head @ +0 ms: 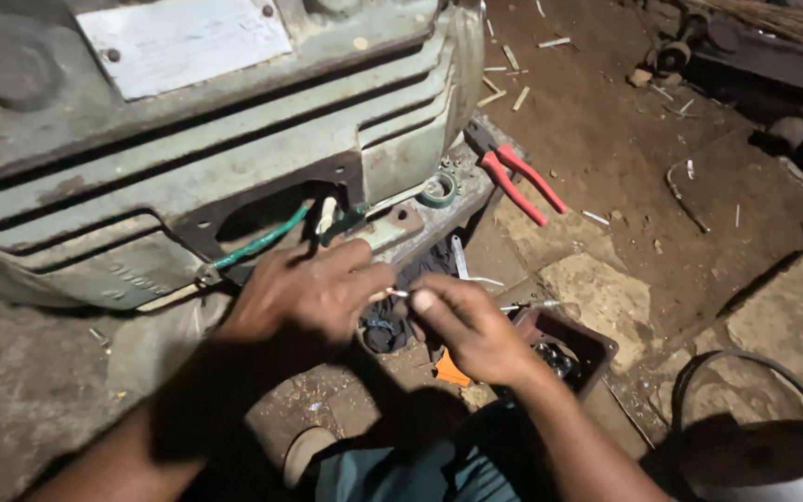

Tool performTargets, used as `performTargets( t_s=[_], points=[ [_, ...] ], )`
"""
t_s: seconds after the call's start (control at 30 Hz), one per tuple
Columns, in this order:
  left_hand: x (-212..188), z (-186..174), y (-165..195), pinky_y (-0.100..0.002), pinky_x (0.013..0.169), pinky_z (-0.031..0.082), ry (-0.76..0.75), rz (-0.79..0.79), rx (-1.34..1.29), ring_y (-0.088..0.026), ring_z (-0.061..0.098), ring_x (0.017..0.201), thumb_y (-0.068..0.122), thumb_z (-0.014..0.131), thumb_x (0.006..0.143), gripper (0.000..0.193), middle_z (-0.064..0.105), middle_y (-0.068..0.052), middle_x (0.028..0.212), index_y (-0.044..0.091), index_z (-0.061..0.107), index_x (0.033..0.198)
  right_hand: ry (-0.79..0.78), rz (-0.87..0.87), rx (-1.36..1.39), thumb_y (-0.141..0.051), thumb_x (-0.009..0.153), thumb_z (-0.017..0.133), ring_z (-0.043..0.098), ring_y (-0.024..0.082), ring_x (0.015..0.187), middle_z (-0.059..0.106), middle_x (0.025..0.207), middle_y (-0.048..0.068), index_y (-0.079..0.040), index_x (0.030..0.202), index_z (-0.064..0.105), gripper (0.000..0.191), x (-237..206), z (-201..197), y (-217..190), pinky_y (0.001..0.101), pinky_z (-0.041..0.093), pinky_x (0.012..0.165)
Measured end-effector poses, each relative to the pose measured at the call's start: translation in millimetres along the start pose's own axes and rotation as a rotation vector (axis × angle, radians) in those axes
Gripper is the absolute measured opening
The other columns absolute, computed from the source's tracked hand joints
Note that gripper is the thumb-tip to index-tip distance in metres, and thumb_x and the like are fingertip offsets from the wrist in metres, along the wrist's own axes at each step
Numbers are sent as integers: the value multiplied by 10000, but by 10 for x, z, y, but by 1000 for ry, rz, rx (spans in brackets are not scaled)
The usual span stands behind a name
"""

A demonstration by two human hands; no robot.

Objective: The person strips insulation from several wires connected to a motor using pliers, then twists the exposed strands together by hand. The person repeats this process on multiple wires throughout the clip.

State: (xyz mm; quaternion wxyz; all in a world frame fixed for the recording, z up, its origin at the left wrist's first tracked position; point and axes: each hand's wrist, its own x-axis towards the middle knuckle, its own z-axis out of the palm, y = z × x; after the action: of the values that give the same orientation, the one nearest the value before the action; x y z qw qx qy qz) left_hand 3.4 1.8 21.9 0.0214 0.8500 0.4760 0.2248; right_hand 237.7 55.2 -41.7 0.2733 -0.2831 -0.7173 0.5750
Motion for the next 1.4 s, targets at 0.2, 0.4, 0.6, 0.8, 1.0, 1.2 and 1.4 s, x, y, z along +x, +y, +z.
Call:
performTargets(
  t_s=[0.2, 0.4, 0.6, 0.8, 1.0, 1.2, 1.4],
  points=[
    [23, 93, 11, -443, 427, 481, 1, -190, -152, -266, 630, 573, 154, 739, 831, 73, 610, -49, 771, 119, 741, 895, 137, -108, -622, -163, 1006, 664, 621, 292, 689, 619, 775, 152, -16, 910, 633, 178, 59, 111, -154, 424, 495, 655],
    [2, 61, 52, -415, 536, 496, 353, 57, -75, -270, 597, 641, -2, 628, 728, 183, 527, -39, 717, 119, 668, 860, 279, -627, -902, 37, 690, 641, 578, 385, 648, 569, 721, 172, 36, 930, 618, 242, 36, 117, -187, 469, 439, 577],
    [-28, 64, 24, -399, 490, 470, 199, 86, -171, -245, 588, 616, -124, 554, 817, 211, 506, -85, 755, 52, 629, 906, 3, 123, -51, -130, 1070, 601, 455, 346, 626, 497, 652, 129, 1, 787, 570, 313, 108, 48, -87, 383, 407, 535],
    [-53, 80, 40, -412, 498, 488, 212, 49, -168, -285, 622, 671, -73, 578, 705, 215, 528, -84, 775, 65, 607, 867, 166, -459, -745, -63, 869, 685, 590, 359, 652, 539, 710, 164, 1, 790, 536, 180, 152, 86, -167, 411, 446, 591],
    [-41, -33, 68, -386, 549, 549, 196, 53, -192, -313, 679, 741, -18, 632, 739, 359, 621, -112, 886, 44, 654, 1092, 111, -458, -838, -36, 735, 695, 626, 389, 781, 594, 786, 140, -25, 908, 587, 204, 154, 60, -187, 479, 495, 692],
    [-214, -108, 257, -371, 643, 552, 311, 45, 17, -317, 707, 832, 97, 631, 829, 396, 690, -174, 1063, 38, 631, 1221, 243, -459, -681, -329, 887, 731, 636, 368, 933, 654, 1036, 232, 56, 1147, 611, 480, -134, 140, -64, 437, 503, 799],
    [-289, 129, 274, -341, 602, 520, 29, -1081, -993, -245, 660, 740, 200, 645, 885, 292, 707, -131, 927, 66, 691, 1140, 124, -49, -153, -289, 1039, 603, 652, 191, 946, 688, 993, 97, 2, 1166, 658, 322, -226, 20, 186, 386, 533, 858]
  ],
)
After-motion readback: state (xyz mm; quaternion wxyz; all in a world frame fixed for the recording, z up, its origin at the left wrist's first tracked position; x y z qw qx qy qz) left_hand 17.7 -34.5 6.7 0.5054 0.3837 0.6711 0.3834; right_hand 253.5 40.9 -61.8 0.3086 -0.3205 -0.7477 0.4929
